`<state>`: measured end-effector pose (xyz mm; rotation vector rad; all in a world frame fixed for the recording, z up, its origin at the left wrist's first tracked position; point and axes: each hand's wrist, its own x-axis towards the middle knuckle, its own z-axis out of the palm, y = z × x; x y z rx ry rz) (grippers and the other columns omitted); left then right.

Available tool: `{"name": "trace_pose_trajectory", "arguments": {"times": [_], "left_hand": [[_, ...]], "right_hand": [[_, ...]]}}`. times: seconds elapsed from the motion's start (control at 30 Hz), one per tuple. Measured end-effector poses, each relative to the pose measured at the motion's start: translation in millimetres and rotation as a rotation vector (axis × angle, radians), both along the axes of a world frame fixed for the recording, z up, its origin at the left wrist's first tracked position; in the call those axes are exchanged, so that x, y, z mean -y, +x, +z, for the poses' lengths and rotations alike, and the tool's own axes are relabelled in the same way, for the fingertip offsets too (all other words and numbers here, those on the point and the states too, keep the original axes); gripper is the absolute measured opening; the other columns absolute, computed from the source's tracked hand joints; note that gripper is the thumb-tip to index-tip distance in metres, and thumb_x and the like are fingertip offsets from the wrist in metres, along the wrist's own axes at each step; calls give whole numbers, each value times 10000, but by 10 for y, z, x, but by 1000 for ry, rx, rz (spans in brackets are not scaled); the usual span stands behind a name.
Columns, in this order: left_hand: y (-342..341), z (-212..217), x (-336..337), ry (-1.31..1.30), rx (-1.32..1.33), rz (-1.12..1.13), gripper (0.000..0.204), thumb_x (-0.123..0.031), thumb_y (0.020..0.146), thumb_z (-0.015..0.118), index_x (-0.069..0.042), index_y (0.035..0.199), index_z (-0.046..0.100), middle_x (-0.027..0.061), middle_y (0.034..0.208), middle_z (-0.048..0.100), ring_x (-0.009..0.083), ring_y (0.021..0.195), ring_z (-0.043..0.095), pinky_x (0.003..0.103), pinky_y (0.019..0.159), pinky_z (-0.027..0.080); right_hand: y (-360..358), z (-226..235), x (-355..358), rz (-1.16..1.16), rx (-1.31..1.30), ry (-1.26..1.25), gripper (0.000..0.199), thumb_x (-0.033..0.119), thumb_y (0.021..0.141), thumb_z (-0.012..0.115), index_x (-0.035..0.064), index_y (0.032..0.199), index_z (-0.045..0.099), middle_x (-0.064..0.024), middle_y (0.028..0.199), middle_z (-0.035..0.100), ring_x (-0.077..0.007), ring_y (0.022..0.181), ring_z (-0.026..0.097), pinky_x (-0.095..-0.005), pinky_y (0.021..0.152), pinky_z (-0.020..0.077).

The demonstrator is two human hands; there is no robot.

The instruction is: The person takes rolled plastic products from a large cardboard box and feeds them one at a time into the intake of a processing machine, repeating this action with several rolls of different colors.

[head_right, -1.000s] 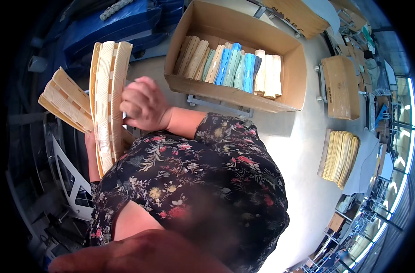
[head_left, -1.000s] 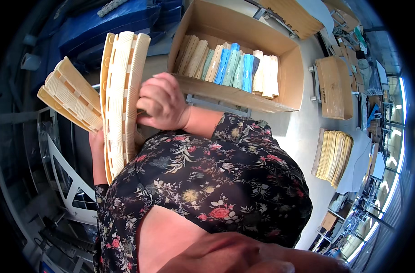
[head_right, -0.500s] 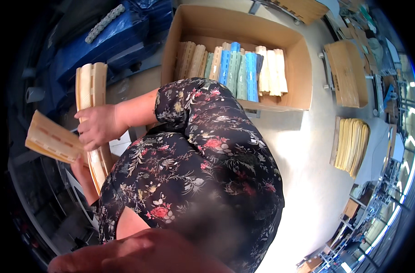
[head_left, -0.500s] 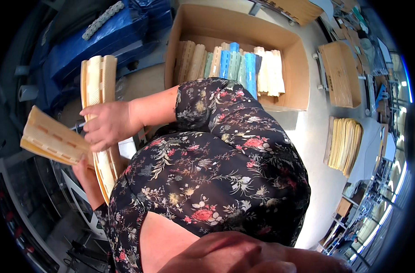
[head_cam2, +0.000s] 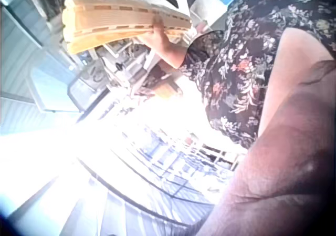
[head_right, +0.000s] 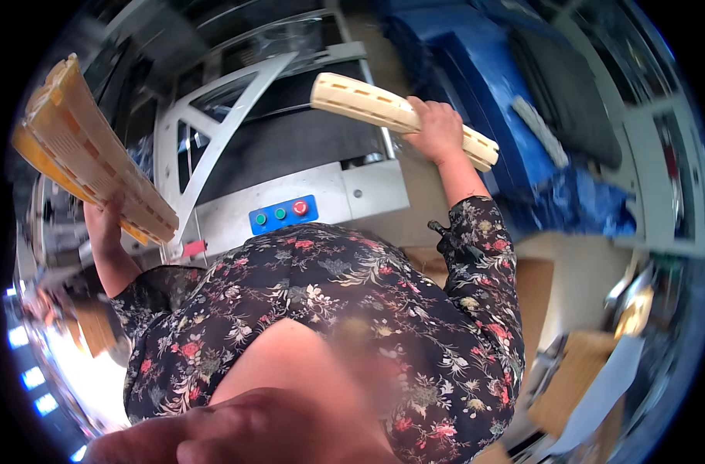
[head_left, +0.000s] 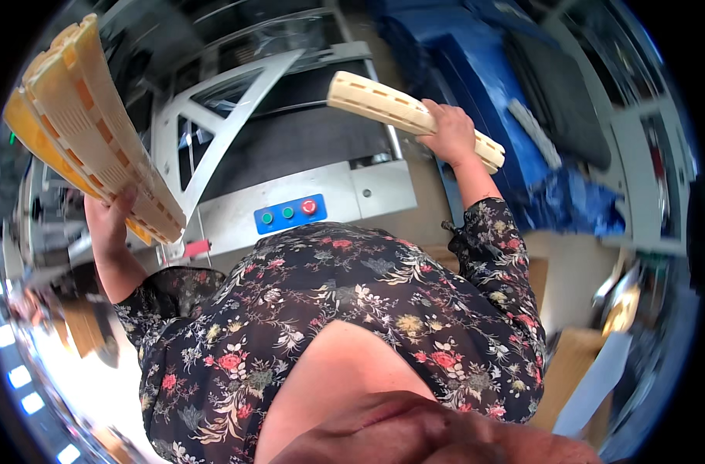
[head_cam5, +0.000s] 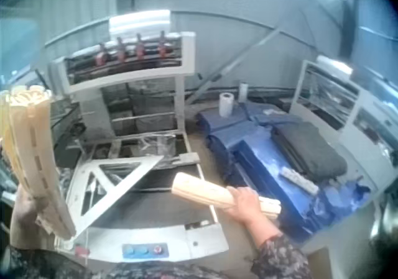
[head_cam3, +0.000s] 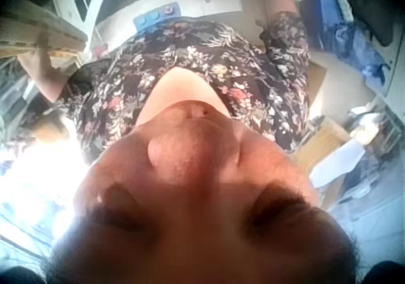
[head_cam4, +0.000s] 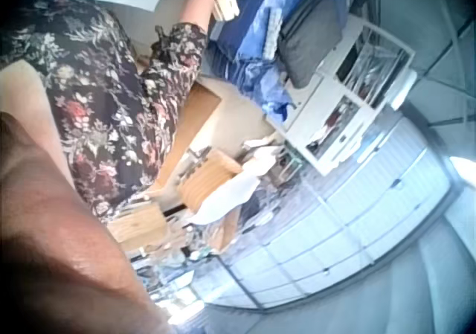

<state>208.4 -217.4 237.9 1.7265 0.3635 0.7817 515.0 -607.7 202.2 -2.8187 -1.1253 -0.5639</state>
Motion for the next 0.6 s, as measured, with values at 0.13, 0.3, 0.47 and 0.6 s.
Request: {"name": "trace_pose_trajectory", "arguments": {"times": [0.13, 0.3, 0.47, 0.6], "left_hand": [[170, -66, -275, -59, -5, -293, 640, -233, 730, 730, 42, 1252, 482, 85, 1155, 579, 181, 1072, 544, 335, 948, 411], [-369, -814, -519, -159, 8, -307, 644, -199, 731, 722, 58, 1263, 466, 111, 1158, 580, 197, 1056, 558, 346, 942, 425], [-510, -740, -126, -164, 30, -358, 615, -196, 735, 715, 61, 1243, 483, 115, 1142, 589, 204, 1045, 562, 349, 936, 432], [129, -632, 112, -220, 17, -393, 625, -183, 733, 714, 60, 1257, 476, 112, 1139, 595, 212, 1031, 581, 352, 925, 446]], "right_hand": [[-428, 158, 804, -570, -60, -221, 679, 322, 628, 798, 261, 1258, 553, -24, 1074, 624, -250, 1055, 560, -407, 903, 445], [0, -386, 1618, -625, 26, -246, 741, 391, 627, 813, 276, 1301, 527, -26, 1111, 623, -251, 1074, 561, -416, 905, 446], [209, -494, 1860, -587, -25, -243, 789, 427, 642, 811, 280, 1349, 492, -38, 1178, 606, -253, 1120, 543, -413, 931, 427], [299, -392, 1784, -706, -26, -215, 829, 459, 650, 804, 252, 1378, 467, -33, 1233, 588, -251, 1181, 503, -436, 971, 391]]}}
